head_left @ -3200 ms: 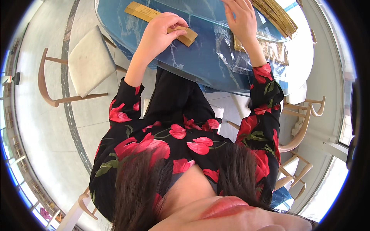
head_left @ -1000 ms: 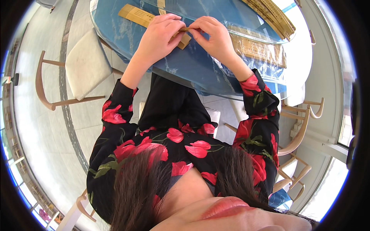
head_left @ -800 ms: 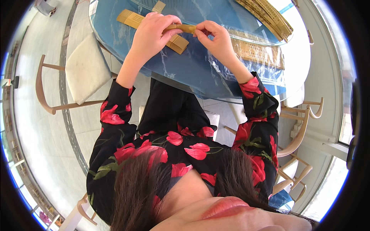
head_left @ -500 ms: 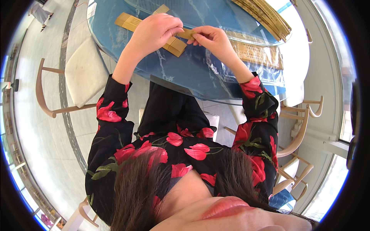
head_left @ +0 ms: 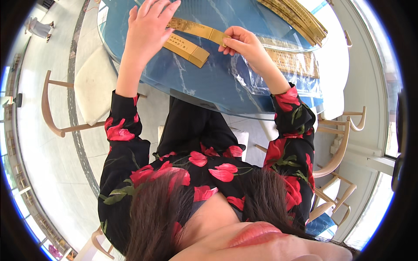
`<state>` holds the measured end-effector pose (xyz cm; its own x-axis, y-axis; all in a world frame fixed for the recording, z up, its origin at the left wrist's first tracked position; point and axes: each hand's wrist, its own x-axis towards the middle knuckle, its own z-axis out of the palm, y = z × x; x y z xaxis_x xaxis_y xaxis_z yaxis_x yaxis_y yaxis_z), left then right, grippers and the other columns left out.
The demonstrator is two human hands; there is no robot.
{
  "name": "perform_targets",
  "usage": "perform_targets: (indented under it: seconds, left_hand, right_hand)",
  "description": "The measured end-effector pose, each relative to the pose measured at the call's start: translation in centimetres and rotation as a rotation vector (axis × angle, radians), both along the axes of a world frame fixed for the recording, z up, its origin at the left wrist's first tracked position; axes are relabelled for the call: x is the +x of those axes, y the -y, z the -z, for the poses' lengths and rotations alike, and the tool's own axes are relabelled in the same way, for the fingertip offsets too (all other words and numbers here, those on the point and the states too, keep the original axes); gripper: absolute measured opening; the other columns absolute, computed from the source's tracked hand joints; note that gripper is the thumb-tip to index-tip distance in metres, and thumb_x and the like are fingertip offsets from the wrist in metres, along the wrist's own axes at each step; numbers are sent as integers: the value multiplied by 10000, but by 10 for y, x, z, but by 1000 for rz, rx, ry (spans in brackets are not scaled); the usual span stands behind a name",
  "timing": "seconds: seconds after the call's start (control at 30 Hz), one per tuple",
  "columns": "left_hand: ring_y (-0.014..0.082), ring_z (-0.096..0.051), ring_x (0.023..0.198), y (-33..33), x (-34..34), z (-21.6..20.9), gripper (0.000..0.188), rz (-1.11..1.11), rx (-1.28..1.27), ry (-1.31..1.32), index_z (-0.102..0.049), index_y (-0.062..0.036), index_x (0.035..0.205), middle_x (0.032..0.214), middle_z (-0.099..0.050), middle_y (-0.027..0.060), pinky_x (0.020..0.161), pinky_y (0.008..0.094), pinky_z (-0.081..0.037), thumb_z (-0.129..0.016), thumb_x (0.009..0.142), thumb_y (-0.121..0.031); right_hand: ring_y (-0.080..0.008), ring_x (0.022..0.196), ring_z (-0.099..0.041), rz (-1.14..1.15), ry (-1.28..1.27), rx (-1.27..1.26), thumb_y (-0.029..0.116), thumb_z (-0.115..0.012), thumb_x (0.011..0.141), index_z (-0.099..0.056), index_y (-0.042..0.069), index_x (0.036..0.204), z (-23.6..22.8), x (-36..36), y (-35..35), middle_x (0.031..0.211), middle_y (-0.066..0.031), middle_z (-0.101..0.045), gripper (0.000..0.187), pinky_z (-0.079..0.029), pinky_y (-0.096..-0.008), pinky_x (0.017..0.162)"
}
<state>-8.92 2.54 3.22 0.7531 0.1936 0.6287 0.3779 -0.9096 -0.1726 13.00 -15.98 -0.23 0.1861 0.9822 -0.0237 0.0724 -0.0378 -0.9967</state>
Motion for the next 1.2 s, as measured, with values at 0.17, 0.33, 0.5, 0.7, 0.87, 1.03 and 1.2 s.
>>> perform_targets:
  seconds: [0.17,0.33,0.5,0.7,0.87,1.03,1.2]
  left_hand:
    - [196,-517,1348,41,27,24,525,317,-41,14,-666,-227,1309,1169,-692,-64,1125,570,-338,-813,806,-264]
    - [244,-578,1252,35,43,47,417,459,-242,79,-729,-142,1186,1103,-702,20,1076,494,-417,-814,780,-186]
    - [273,-608,1147,38,38,54,404,531,-372,116,-722,-88,1155,1071,-694,51,1013,435,-469,-823,770,-156]
    - [291,-623,1069,38,37,57,389,534,-396,109,-721,-90,1143,1054,-693,57,969,420,-490,-822,776,-168]
    - [292,-625,1054,40,35,55,357,522,-493,79,-722,-100,1141,1043,-690,68,939,405,-503,-804,800,-161]
    - [303,-620,1057,43,32,55,363,512,-664,69,-710,-93,1166,1068,-682,80,921,400,-509,-793,821,-170]
    - [299,-621,1053,44,32,56,369,538,-761,46,-698,-73,1197,1078,-675,79,927,395,-504,-783,856,-188]
  right_hand:
    - [-66,772,-611,-50,-39,-63,197,-583,1035,-618,56,1027,3,-5,0,883,-33,-699,145,-487,-208,738]
    - [-54,748,-600,-39,-87,-134,186,-579,1032,-618,51,1035,3,0,3,848,-21,-685,141,-478,-195,708]
    - [-53,719,-601,-23,13,-133,170,-595,1021,-635,24,1028,6,-5,1,832,-32,-693,151,-467,-192,651]
    - [-71,700,-627,11,45,-157,146,-625,1011,-656,-14,1046,10,-3,-2,822,-52,-713,167,-473,-200,611]
    - [-72,695,-628,-27,48,-152,156,-628,1021,-670,-28,1066,8,-4,-1,810,-47,-712,194,-479,-203,611]
    - [-70,698,-629,-16,20,-164,156,-628,1020,-679,-28,1049,12,-3,-1,816,-48,-715,193,-481,-203,611]
    - [-48,706,-600,-28,24,-197,176,-637,1021,-662,3,1048,7,-4,1,828,-26,-697,176,-467,-186,639]
